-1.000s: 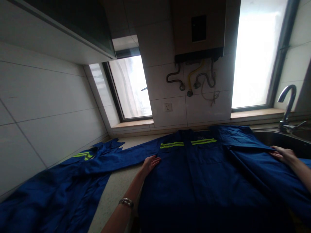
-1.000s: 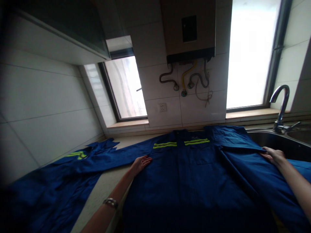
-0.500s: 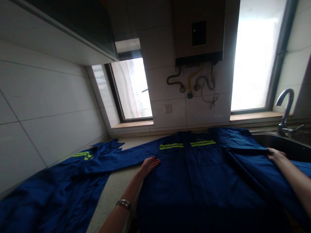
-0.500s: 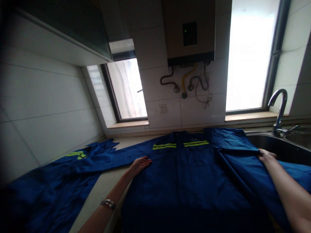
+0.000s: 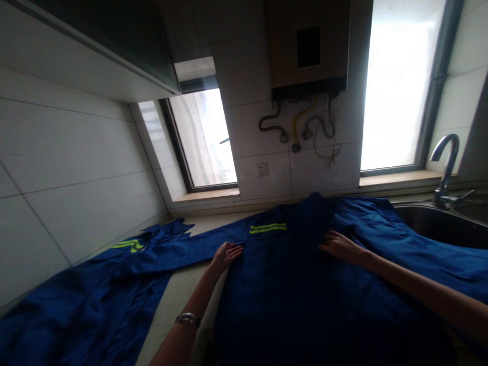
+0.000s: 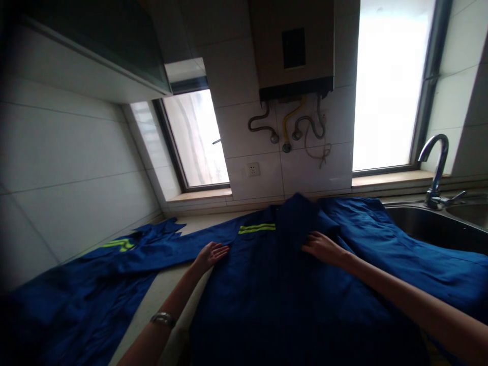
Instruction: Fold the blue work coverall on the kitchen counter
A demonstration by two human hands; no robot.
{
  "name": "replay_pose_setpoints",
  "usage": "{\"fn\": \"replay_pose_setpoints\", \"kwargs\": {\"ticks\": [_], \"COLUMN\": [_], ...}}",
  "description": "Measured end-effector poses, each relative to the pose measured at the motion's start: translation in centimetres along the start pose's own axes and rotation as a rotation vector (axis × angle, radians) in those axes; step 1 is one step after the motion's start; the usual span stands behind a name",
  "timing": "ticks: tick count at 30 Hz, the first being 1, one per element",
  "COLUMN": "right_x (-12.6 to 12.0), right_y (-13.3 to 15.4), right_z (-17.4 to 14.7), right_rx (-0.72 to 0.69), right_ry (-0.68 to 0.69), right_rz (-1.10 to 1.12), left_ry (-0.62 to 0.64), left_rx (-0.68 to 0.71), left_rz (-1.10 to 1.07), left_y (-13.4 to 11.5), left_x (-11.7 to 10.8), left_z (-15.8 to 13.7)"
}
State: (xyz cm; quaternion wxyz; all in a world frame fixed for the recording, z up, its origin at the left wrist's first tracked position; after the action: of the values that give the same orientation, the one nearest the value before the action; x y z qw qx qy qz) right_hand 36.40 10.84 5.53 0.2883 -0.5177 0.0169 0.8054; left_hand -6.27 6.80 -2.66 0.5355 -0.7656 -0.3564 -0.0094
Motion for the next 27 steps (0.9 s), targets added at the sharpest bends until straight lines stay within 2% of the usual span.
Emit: {"fn": "replay_pose_setpoints", "kwargs": {"ticks": [2,3,9,14,19,21,24,27], "right_x": [1.8,2.1,1.3,0.4,-0.9,-2.0,-3.1,-3.0], "right_y": [3.7,4.5,3.9,4.8,7.5,8.3,9.5,10.9], "right_z": [-0.6,-0.8,-1.2,-2.1,-3.9,-4.6,-5.1,-4.2], "right_rx": [-0.141,-0.14,0.049,0.093,0.041,0.037,0.062,0.064], "right_ry": [0.074,0.076,0.041,0.05,0.059,0.05,0.103,0.198], "right_rz": [0.009,0.015,0.241,0.277,0.411,0.477,0.573,0.645], "left_ry": [0.022,0.042,0.173,0.093,0.114,0.1,0.061,0.048], "left_rx": [-0.05,-0.063,-0.104,0.119,0.312,0.327,0.309,0.391], "left_rz": [0.034,0.061,0.398,0.749,1.062,1.025,0.797,0.633], "left_y": [0.6,0.8,2.1,1.3,1.2,0.9,-0.6,-3.6], "left_x": [0.2,0.5,2.5,3.2,5.3,6.2,8.4,13.0], "left_z": [-0.3,-0.5,-2.6,-3.2,-4.3,-5.2,-6.9,-9.5]}}
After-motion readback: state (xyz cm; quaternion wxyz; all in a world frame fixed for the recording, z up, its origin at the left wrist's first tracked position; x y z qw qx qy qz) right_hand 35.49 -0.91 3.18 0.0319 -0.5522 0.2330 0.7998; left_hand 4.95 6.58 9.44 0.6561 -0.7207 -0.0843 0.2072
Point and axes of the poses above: each hand's wrist, its own z-axis towards the middle knuckle, its own x-axis out of the palm, y = z × x, the point moved 8 cm from there along z, towards the middle knuckle, and after that the axes turned 6 degrees about -y, right-handed, at the moved point
